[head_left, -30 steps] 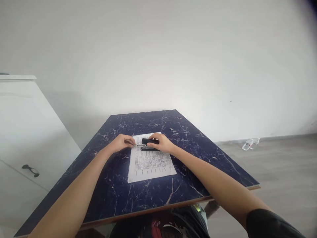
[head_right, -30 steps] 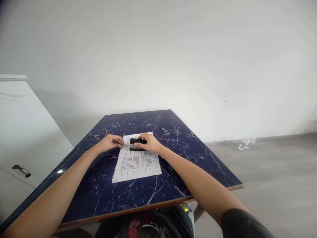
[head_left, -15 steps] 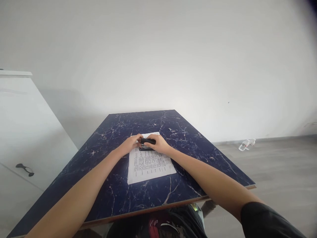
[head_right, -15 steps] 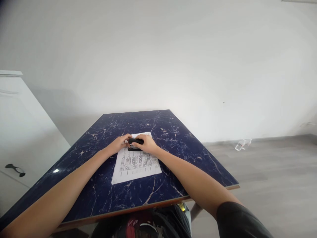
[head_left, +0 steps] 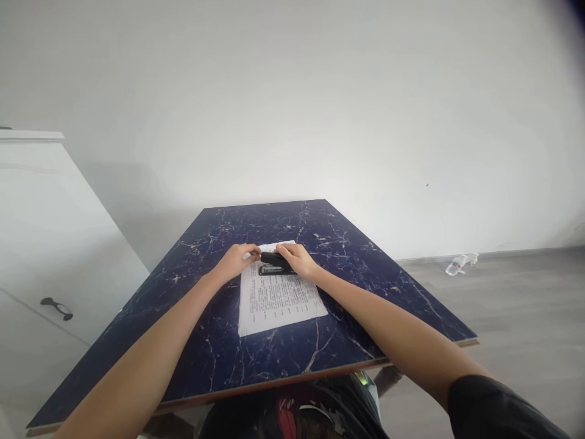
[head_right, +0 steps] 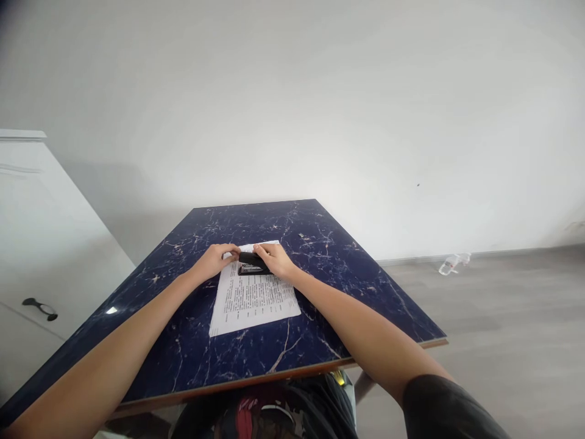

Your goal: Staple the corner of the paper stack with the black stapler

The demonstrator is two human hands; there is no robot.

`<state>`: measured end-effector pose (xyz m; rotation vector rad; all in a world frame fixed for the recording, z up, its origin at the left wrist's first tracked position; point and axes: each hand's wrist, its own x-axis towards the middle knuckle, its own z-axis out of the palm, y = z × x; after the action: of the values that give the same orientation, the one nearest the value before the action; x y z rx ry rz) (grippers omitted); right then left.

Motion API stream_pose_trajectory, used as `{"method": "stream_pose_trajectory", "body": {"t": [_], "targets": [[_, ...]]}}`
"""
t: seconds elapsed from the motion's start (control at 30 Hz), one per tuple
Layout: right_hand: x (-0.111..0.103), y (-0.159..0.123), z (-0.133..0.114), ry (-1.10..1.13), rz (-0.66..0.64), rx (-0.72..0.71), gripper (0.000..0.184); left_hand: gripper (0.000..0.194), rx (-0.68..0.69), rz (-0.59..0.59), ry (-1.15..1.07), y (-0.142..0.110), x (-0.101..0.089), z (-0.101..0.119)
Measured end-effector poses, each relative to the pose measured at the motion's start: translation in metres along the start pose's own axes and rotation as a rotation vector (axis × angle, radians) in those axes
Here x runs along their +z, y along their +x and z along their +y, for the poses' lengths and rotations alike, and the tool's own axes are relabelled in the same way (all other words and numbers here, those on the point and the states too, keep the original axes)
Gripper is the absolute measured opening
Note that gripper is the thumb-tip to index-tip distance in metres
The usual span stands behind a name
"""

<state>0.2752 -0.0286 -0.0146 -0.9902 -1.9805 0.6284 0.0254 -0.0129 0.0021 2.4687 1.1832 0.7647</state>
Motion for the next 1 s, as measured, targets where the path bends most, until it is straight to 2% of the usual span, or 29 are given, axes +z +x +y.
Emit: {"method": "stream_pose_trajectory", "body": {"t": [0.1, 0.17, 0.23, 0.37, 0.53, 0.63, 0.7, 0.83, 1.0], "targets": [[-0.003, -0.001, -0.004, -0.061, 0.003, -0.083, 0.045, 0.033, -0.2, 0.109, 0.217, 0.001, 0.005, -0.009], [-0.004, -0.001, -0.008, -0.132, -0.049, -0.164, 0.032, 0.039, -0.318, 0.116, 0.361, 0.001, 0.009, -0.016], [-0.005, -0.001, -0.011, -0.207, -0.104, -0.201, 0.028, 0.044, -0.379, 0.108, 0.423, 0.002, 0.012, -0.021], [-0.012, 0.001, -0.011, -0.272, -0.068, -0.104, 0.023, 0.042, -0.451, 0.119, 0.462, 0.002, 0.016, -0.028], [-0.045, 0.005, 0.006, -0.338, 0.104, 0.029, 0.019, 0.026, -0.54, 0.096, 0.295, 0.004, 0.017, -0.031], [-0.066, 0.005, 0.021, -0.426, 0.129, 0.111, 0.016, 0.016, -0.5, 0.205, 0.143, 0.005, 0.014, -0.034], [-0.074, 0.006, 0.029, -0.44, 0.113, 0.137, 0.013, 0.018, -0.426, 0.323, 0.035, 0.005, 0.008, -0.039], [-0.076, 0.006, 0.038, -0.413, 0.042, 0.114, 0.013, 0.028, -0.289, 0.505, -0.142, 0.002, -0.004, -0.051], [-0.073, 0.004, 0.027, -0.322, -0.076, 0.04, 0.024, 0.034, -0.238, 0.642, -0.346, 0.001, -0.013, -0.054]]}}
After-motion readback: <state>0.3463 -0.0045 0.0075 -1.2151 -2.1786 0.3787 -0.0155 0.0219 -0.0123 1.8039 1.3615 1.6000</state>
